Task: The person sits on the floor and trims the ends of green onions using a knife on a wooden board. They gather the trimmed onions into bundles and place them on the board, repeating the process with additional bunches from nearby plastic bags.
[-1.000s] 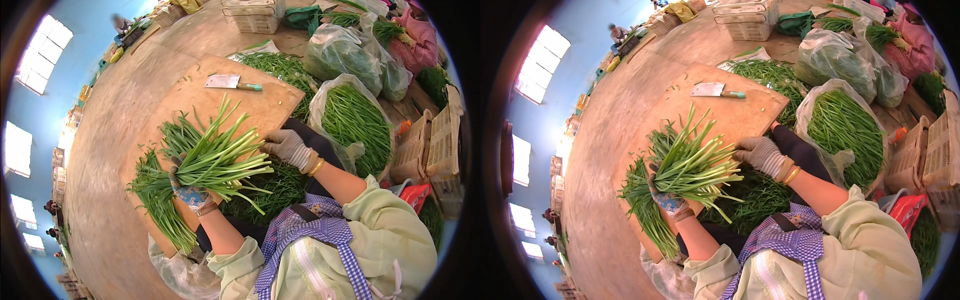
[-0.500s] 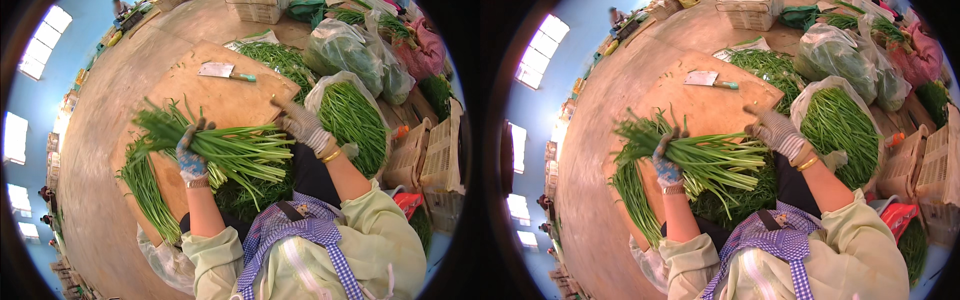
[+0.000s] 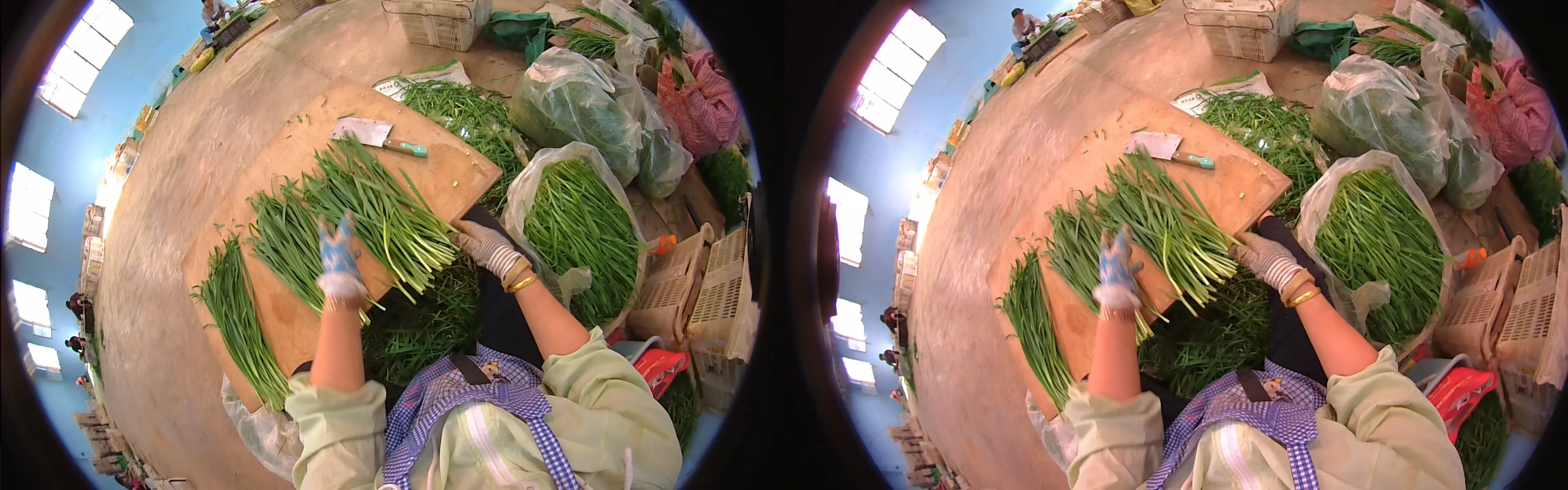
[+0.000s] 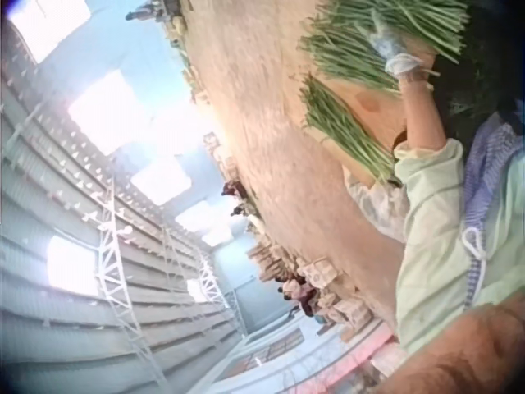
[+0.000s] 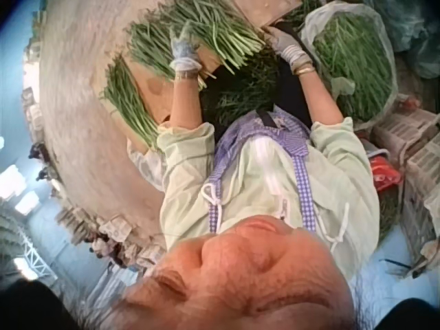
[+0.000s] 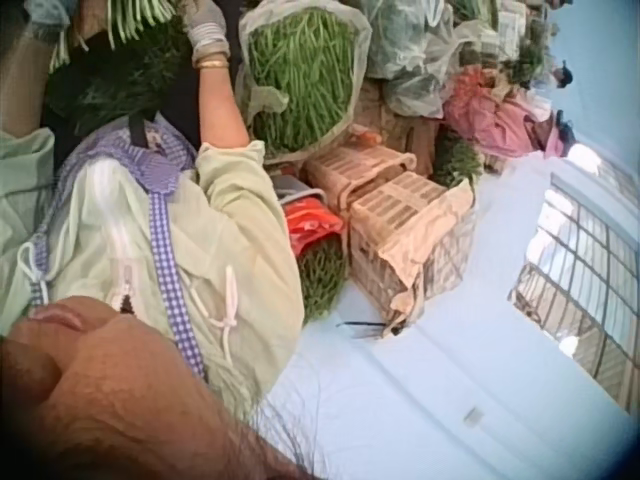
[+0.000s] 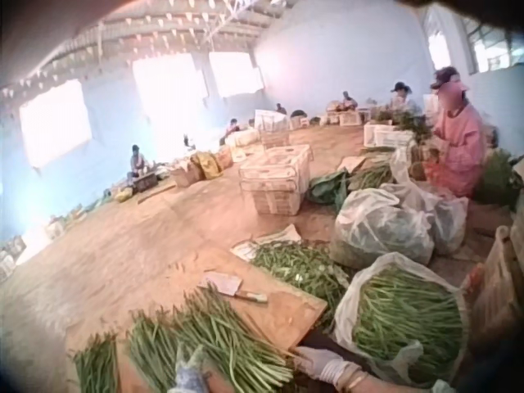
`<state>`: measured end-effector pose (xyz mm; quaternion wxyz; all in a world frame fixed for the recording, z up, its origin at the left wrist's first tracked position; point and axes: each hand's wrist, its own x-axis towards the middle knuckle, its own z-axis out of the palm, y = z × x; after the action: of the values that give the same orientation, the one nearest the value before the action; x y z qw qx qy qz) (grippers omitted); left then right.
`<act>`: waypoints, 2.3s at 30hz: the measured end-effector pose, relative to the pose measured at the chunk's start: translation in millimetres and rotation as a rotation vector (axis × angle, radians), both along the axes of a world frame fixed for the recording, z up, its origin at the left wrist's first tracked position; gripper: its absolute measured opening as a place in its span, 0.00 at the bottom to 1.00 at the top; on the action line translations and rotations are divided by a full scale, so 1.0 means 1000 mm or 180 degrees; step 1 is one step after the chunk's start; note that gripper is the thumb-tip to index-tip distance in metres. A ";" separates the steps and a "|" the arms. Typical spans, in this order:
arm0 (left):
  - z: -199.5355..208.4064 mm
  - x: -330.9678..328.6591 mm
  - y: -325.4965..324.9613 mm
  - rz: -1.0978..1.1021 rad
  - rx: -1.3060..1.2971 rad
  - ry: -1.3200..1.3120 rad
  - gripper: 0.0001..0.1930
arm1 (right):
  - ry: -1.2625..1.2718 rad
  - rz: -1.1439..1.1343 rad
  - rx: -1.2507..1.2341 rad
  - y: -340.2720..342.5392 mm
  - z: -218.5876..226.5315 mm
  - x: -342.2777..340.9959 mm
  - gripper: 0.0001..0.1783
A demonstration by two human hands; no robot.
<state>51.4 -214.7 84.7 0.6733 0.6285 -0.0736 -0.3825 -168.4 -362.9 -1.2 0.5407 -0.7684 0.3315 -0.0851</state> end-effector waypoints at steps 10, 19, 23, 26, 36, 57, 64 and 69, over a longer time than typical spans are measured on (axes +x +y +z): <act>-0.082 -0.096 0.068 0.0161 0.0082 0.1617 0.34 | 0.1234 0.0310 -0.0753 0.042 0.030 0.047 0.51; -0.124 -0.080 0.037 -0.0161 -0.0554 0.2510 0.21 | 0.0567 0.1135 -0.0996 0.073 0.034 0.037 0.42; -0.099 -0.089 0.037 0.0206 -0.0925 0.2687 0.17 | 0.0460 0.0428 -0.1201 0.044 0.042 0.032 0.27; -0.103 -0.090 0.040 0.0223 -0.0983 0.2716 0.17 | 0.0378 -0.0424 -0.0521 0.045 0.043 0.036 0.19; -0.097 -0.090 0.035 0.0120 -0.0833 0.2717 0.14 | -0.0293 -0.0928 0.0384 0.086 0.005 0.055 0.13; -0.198 -0.118 0.029 0.0605 -0.0732 0.0714 0.14 | 0.1259 0.0437 -0.1079 0.110 0.051 0.080 0.43; -0.069 -0.108 0.043 -0.0148 0.0960 -0.1797 0.52 | -0.1161 0.0589 0.1467 0.082 -0.002 0.081 0.28; -0.084 -0.103 0.040 0.0461 -0.0733 0.1536 0.28 | -0.0056 0.0311 0.1091 0.062 -0.015 0.077 0.24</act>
<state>-52.0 -174.6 1.1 0.7639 0.4422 0.0911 -0.4611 -91.2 -300.8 -16.2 0.6701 -0.6795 0.2986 -0.0078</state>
